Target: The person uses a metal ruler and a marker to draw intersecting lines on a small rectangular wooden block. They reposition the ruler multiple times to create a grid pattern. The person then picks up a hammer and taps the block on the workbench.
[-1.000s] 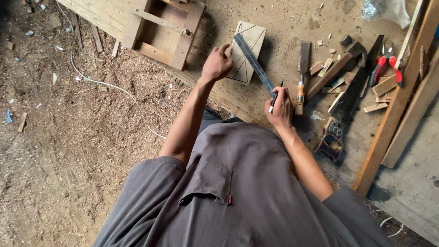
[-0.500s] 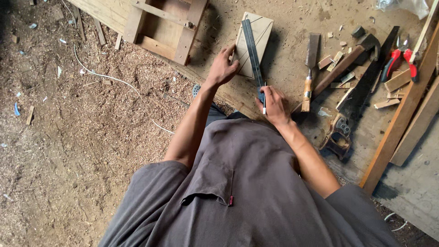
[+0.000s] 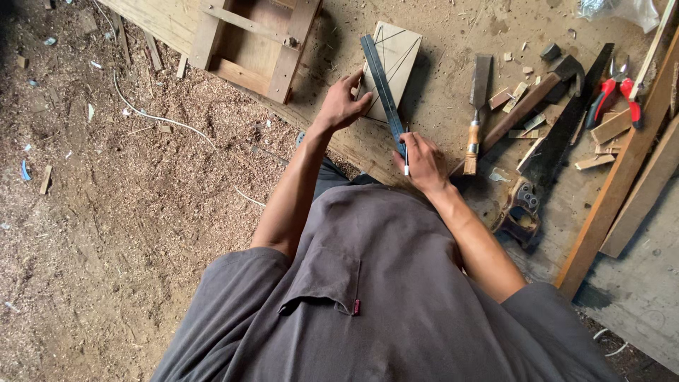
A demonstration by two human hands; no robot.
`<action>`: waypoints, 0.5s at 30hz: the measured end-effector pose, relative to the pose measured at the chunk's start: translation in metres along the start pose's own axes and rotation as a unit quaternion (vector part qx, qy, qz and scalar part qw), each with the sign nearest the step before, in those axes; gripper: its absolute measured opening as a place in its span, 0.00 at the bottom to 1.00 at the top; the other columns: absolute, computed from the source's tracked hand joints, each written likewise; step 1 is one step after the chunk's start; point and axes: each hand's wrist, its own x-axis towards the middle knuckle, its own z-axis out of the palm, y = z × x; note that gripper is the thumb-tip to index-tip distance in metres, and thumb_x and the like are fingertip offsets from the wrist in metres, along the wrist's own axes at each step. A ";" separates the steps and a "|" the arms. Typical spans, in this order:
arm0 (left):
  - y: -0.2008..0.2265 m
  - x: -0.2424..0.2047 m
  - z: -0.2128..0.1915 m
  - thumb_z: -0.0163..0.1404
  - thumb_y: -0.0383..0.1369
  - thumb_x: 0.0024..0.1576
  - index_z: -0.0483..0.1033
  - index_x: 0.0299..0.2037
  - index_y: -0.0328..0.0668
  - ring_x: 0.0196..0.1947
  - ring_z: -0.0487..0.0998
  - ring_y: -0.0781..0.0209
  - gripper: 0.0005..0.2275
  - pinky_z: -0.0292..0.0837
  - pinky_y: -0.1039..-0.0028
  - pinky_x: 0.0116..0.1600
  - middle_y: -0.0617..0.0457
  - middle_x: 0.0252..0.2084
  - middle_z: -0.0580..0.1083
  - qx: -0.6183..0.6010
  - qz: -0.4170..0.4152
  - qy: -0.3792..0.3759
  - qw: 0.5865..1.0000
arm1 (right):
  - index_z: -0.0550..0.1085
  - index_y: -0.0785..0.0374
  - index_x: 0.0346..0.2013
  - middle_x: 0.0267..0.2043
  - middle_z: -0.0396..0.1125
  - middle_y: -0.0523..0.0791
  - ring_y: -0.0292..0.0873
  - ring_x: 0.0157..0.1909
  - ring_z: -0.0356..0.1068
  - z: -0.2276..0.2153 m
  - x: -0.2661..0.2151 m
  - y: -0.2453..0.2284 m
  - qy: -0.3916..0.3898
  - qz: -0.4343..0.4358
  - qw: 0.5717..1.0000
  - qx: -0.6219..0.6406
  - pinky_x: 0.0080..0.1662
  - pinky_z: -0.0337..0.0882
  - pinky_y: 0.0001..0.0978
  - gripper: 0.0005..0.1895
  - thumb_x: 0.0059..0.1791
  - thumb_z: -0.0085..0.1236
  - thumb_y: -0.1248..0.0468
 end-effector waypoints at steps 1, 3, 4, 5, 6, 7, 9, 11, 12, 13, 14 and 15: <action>0.003 -0.001 -0.001 0.56 0.44 0.54 0.62 0.69 0.34 0.51 0.81 0.46 0.34 0.74 0.62 0.61 0.34 0.59 0.73 0.013 0.030 0.008 0.999 | 0.71 0.65 0.45 0.32 0.70 0.48 0.44 0.30 0.70 0.002 -0.001 0.002 0.002 -0.003 1.000 0.007 0.29 0.71 0.37 0.12 0.53 0.60 0.60; 0.007 -0.003 -0.006 0.62 0.41 0.54 0.64 0.68 0.30 0.56 0.78 0.44 0.35 0.73 0.61 0.62 0.31 0.57 0.75 0.039 0.090 0.023 0.995 | 0.71 0.64 0.44 0.32 0.70 0.48 0.43 0.28 0.69 0.006 0.000 0.002 0.006 -0.009 1.000 0.021 0.28 0.70 0.36 0.10 0.55 0.59 0.61; 0.008 -0.004 -0.006 0.62 0.40 0.53 0.64 0.69 0.31 0.53 0.79 0.45 0.35 0.75 0.62 0.59 0.32 0.57 0.75 0.033 0.074 0.014 0.997 | 0.71 0.65 0.44 0.32 0.70 0.48 0.43 0.27 0.69 0.007 -0.001 0.002 0.015 -0.008 1.000 0.020 0.28 0.70 0.35 0.10 0.55 0.58 0.61; 0.008 -0.004 -0.006 0.62 0.39 0.51 0.63 0.69 0.32 0.50 0.80 0.46 0.36 0.76 0.62 0.56 0.33 0.57 0.75 0.027 0.057 0.004 0.998 | 0.71 0.65 0.44 0.31 0.70 0.49 0.43 0.27 0.68 0.008 -0.001 0.001 0.024 -0.007 1.000 0.019 0.27 0.69 0.35 0.10 0.56 0.58 0.61; 0.008 -0.004 -0.007 0.62 0.38 0.50 0.63 0.69 0.33 0.47 0.81 0.47 0.36 0.78 0.63 0.53 0.34 0.57 0.74 0.022 0.041 -0.004 0.999 | 0.71 0.66 0.44 0.31 0.70 0.49 0.44 0.26 0.68 0.008 0.000 0.000 0.033 -0.007 0.999 0.017 0.26 0.69 0.34 0.10 0.56 0.57 0.61; 0.008 -0.004 -0.007 0.62 0.38 0.50 0.63 0.69 0.33 0.47 0.81 0.47 0.36 0.78 0.63 0.53 0.34 0.56 0.75 0.027 0.043 -0.005 0.999 | 0.70 0.67 0.45 0.31 0.70 0.50 0.44 0.26 0.69 0.007 0.001 0.000 0.036 -0.006 0.999 0.030 0.26 0.69 0.35 0.11 0.56 0.56 0.61; 0.006 -0.004 -0.007 0.62 0.37 0.51 0.63 0.70 0.34 0.47 0.80 0.46 0.36 0.77 0.62 0.53 0.34 0.55 0.75 0.038 0.045 -0.005 0.998 | 0.69 0.68 0.47 0.32 0.70 0.52 0.44 0.26 0.69 0.006 0.004 -0.003 0.042 -0.005 0.998 0.055 0.25 0.70 0.35 0.12 0.56 0.55 0.62; 0.005 -0.003 -0.005 0.64 0.37 0.50 0.64 0.68 0.32 0.49 0.80 0.45 0.36 0.77 0.62 0.53 0.34 0.55 0.75 0.037 0.077 0.012 0.996 | 0.69 0.69 0.47 0.31 0.69 0.52 0.44 0.25 0.69 0.006 0.008 -0.006 0.033 0.019 0.997 0.064 0.24 0.69 0.36 0.11 0.57 0.55 0.63; 0.004 -0.003 -0.005 0.65 0.37 0.50 0.65 0.68 0.31 0.50 0.79 0.45 0.36 0.77 0.62 0.53 0.34 0.55 0.75 0.037 0.092 0.020 0.995 | 0.68 0.69 0.46 0.30 0.69 0.52 0.44 0.24 0.69 0.006 0.009 -0.007 0.029 0.031 0.997 0.069 0.23 0.69 0.37 0.11 0.57 0.55 0.63; 0.004 -0.003 -0.006 0.64 0.37 0.50 0.64 0.68 0.31 0.49 0.80 0.45 0.36 0.77 0.62 0.52 0.34 0.55 0.75 0.038 0.088 0.018 0.995 | 0.68 0.68 0.46 0.30 0.69 0.51 0.44 0.24 0.69 0.006 0.011 -0.009 0.035 0.029 0.996 0.073 0.23 0.69 0.36 0.10 0.57 0.55 0.63; 0.004 -0.003 -0.005 0.64 0.37 0.50 0.64 0.68 0.31 0.48 0.80 0.45 0.36 0.77 0.63 0.52 0.34 0.55 0.75 0.040 0.084 0.016 0.996 | 0.67 0.68 0.45 0.29 0.69 0.51 0.44 0.23 0.69 0.006 0.013 -0.010 0.041 0.027 0.996 0.076 0.22 0.69 0.36 0.10 0.57 0.55 0.63; 0.004 -0.002 -0.005 0.64 0.37 0.49 0.64 0.68 0.31 0.47 0.80 0.46 0.36 0.77 0.63 0.51 0.35 0.55 0.75 0.041 0.079 0.013 0.996 | 0.67 0.67 0.45 0.28 0.69 0.51 0.44 0.23 0.69 0.005 0.014 -0.011 0.046 0.025 0.995 0.079 0.22 0.68 0.36 0.10 0.57 0.55 0.64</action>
